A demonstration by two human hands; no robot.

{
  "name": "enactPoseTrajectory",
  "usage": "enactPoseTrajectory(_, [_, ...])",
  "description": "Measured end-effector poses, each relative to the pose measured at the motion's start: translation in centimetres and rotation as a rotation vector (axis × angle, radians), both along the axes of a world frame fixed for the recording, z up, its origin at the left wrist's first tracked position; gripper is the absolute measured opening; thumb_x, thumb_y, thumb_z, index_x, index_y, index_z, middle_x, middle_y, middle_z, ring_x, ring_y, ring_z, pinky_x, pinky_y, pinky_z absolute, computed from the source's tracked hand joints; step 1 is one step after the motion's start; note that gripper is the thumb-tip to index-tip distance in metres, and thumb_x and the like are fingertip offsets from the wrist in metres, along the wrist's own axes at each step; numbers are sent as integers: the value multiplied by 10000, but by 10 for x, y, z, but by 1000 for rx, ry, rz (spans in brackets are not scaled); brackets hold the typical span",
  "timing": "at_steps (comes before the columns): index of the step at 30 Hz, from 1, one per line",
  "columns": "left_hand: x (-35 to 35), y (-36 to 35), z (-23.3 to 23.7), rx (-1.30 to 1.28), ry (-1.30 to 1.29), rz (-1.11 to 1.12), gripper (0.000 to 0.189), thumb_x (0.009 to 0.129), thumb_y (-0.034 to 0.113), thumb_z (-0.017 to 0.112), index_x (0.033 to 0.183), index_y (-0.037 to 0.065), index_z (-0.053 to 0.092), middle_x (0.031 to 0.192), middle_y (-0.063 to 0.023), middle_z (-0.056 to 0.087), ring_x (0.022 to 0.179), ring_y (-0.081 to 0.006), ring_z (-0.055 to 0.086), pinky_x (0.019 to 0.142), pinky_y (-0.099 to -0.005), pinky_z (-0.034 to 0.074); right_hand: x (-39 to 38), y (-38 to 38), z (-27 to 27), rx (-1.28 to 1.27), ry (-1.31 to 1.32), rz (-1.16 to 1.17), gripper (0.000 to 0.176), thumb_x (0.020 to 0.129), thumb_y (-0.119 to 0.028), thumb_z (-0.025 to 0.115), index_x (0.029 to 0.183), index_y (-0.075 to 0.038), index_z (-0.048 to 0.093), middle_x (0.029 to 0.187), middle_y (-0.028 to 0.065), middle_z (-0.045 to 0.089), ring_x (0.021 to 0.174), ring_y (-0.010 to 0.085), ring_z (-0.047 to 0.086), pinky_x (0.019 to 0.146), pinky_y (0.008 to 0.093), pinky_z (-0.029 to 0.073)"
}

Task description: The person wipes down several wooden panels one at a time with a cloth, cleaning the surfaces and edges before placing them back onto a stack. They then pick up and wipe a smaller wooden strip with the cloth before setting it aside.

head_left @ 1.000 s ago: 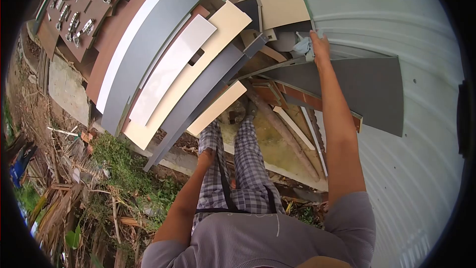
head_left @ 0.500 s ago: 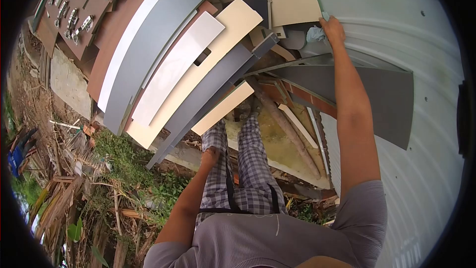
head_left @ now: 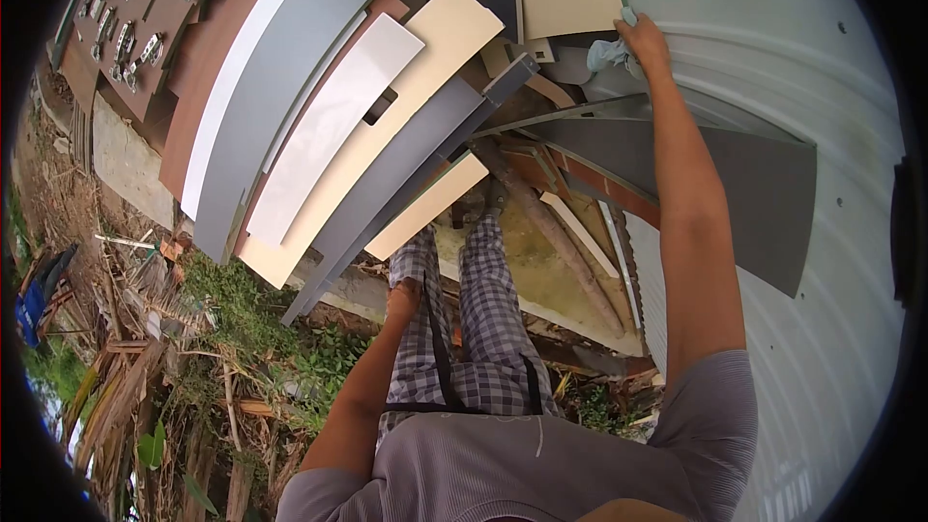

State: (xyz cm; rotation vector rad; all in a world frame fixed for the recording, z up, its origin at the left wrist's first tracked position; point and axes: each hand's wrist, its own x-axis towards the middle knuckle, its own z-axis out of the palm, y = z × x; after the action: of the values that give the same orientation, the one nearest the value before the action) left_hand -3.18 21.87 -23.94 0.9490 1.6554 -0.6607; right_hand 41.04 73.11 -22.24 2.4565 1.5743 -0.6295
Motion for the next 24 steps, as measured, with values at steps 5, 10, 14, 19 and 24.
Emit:
enactPoseTrajectory(5, [-2,-18,-14,91,-13,-107,417,858,382,454,1075,41,560,1027,-202,598,992,-339,562,979,-458,293,3,-5,-4,26,36,1,534,769,-452,556,1166,-98,519,1140,180,569,1074,363,520,874,456,413])
enactPoseTrajectory(10, [3,0,0,108,-54,-38,377,848,364,473,1044,60,579,994,-176,614,987,-322,564,964,-464,303,-8,-10,8,31,18,51,512,773,-445,563,1152,-101,525,1111,171,587,1055,365,532,869,453,414])
enactPoseTrajectory(14, [6,-2,-3,169,1,-61,335,840,347,491,996,76,610,979,-162,622,972,-309,571,957,-470,305,-16,-16,17,51,24,-39,515,768,-433,581,1144,-86,525,1072,181,603,1030,367,549,852,454,422])
enactPoseTrajectory(19, [2,0,-3,96,-21,-91,333,839,344,505,1026,86,600,1013,-142,620,1019,-288,551,969,-464,296,-20,-40,-2,184,76,-179,540,765,-414,601,1170,-72,498,1052,206,603,1003,377,562,835,452,431])
enactPoseTrajectory(24, [-1,-11,-17,31,-5,-173,333,841,339,515,1064,100,581,1032,-126,617,1059,-269,530,970,-460,297,-56,-123,-34,211,358,-390,550,754,-358,613,1187,-40,498,1058,226,593,997,389,558,842,425,432])
